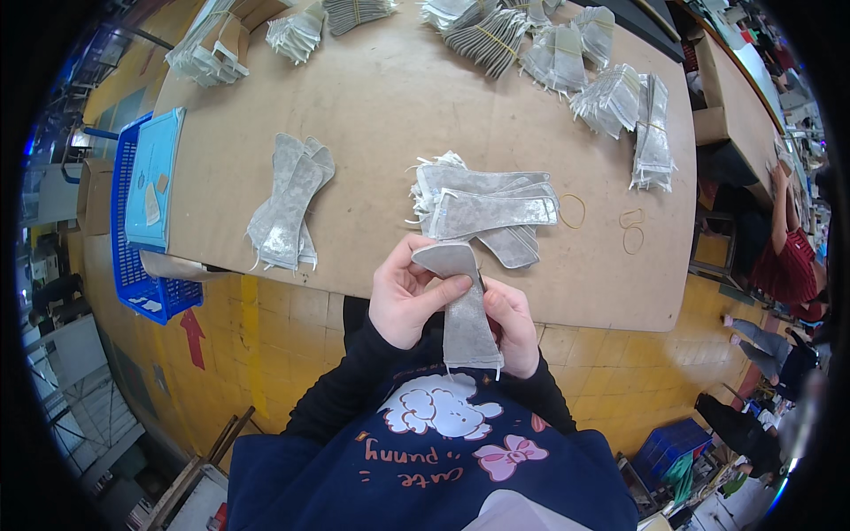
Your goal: The person uses red-handled scissors to trim excess threads and edges from small fabric pieces. They handle the pieces one at a time, occasionally stacking trimmed items on the table.
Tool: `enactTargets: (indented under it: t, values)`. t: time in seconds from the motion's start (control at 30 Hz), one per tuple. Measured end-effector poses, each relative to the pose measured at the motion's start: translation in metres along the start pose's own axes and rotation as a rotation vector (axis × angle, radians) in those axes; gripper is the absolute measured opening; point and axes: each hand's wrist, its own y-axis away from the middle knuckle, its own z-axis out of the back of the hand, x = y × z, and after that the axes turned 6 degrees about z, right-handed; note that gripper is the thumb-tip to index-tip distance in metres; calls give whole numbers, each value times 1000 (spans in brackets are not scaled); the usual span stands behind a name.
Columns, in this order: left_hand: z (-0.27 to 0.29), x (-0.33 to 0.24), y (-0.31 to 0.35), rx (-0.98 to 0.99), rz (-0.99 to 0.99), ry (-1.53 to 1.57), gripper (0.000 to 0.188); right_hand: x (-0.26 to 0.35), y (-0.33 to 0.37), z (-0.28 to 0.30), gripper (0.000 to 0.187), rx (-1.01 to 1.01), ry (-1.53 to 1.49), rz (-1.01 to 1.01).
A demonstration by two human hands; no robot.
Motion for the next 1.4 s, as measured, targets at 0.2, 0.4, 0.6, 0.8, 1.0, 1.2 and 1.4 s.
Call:
enactTargets:
  t: [0.2, 0.4, 0.6, 0.8, 1.0, 1.2, 1.4]
  values:
    - [0, 2, -2, 32, 7, -17, 36, -1, -1, 0, 48, -32, -7, -15]
    - [4, -4, -3, 79, 128, 112, 34, -1, -3, 3, 53, 32, -94, -34]
    - [4, -5, -3, 58, 60, -42, 32, 1, -2, 7, 51, 54, -78, -76]
    - [5, -5, 0, 72, 42, -70, 32, 3, 1, 2, 46, 23, -22, -51]
    - [31, -16, -3, -83, -43, -107, 36, -2, -4, 5, 40, 63, -294, 33]
    - [134, -90, -24, -585, -511, -1479, 56, 29, -1, 46, 41, -117, -361, 285]
    - [70, -57, -36, -317, -574, -1310, 49, 37, 3, 62, 43, -207, -302, 336]
